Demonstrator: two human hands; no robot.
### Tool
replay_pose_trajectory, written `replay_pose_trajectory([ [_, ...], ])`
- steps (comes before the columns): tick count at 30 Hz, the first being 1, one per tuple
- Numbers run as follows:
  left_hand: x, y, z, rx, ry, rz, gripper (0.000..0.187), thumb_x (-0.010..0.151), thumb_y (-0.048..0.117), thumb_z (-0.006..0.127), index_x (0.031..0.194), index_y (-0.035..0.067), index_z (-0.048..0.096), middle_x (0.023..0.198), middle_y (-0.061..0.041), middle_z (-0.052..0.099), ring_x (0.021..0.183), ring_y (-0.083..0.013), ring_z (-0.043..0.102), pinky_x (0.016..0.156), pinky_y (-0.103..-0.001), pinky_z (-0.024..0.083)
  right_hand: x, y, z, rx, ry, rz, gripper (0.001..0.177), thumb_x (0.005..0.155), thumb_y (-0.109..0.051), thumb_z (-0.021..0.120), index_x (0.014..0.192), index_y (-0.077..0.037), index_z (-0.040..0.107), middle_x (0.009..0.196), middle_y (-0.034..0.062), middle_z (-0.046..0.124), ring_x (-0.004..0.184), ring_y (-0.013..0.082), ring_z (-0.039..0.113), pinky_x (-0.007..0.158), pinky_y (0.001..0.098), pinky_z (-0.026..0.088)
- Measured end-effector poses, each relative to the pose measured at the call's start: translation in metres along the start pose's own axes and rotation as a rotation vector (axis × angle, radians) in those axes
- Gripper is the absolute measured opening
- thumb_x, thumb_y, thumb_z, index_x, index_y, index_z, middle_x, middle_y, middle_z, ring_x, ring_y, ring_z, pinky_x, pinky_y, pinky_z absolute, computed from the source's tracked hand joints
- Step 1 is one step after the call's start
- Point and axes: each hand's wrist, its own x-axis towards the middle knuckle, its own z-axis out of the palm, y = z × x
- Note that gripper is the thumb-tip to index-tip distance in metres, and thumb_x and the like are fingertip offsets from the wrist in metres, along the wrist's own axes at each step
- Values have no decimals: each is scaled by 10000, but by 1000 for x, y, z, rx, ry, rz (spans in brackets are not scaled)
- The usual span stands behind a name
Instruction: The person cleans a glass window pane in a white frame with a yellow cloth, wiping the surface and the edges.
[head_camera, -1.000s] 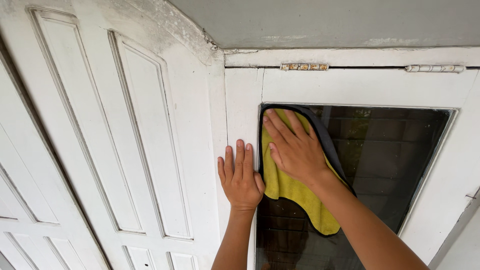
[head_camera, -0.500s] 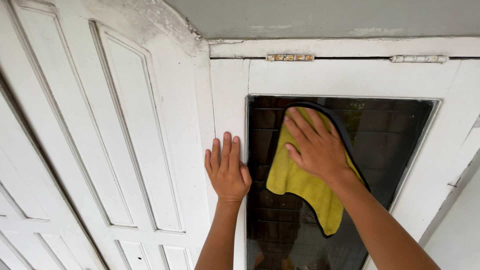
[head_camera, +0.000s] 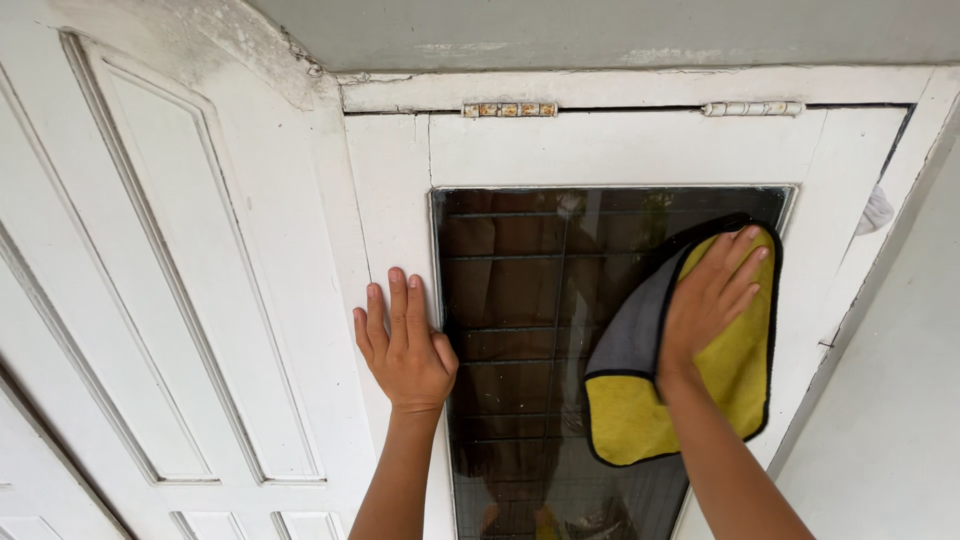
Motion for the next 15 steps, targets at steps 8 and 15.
replay_pose_trajectory([
  [8, -1, -2, 1, -2, 3, -4, 639, 838, 74, 466, 1466, 48, 583, 1558, -120, 529, 1485, -359, 409, 1257, -521, 220, -4, -76, -99, 721, 254, -338, 609, 1055, -248, 606, 1597, -44, 416, 1701, 159, 239, 1572, 397, 205, 1263, 623, 193],
  [15, -5, -13, 16, 13, 81, 9, 475, 1020, 92, 585, 1492, 148, 599, 1582, -26, 541, 1514, -274, 425, 1297, -453, 234, 0, -75, -202, 1197, 125, -838, 699, 995, -318, 616, 1582, -26, 373, 1689, 109, 307, 1554, 351, 277, 1246, 452, 304],
])
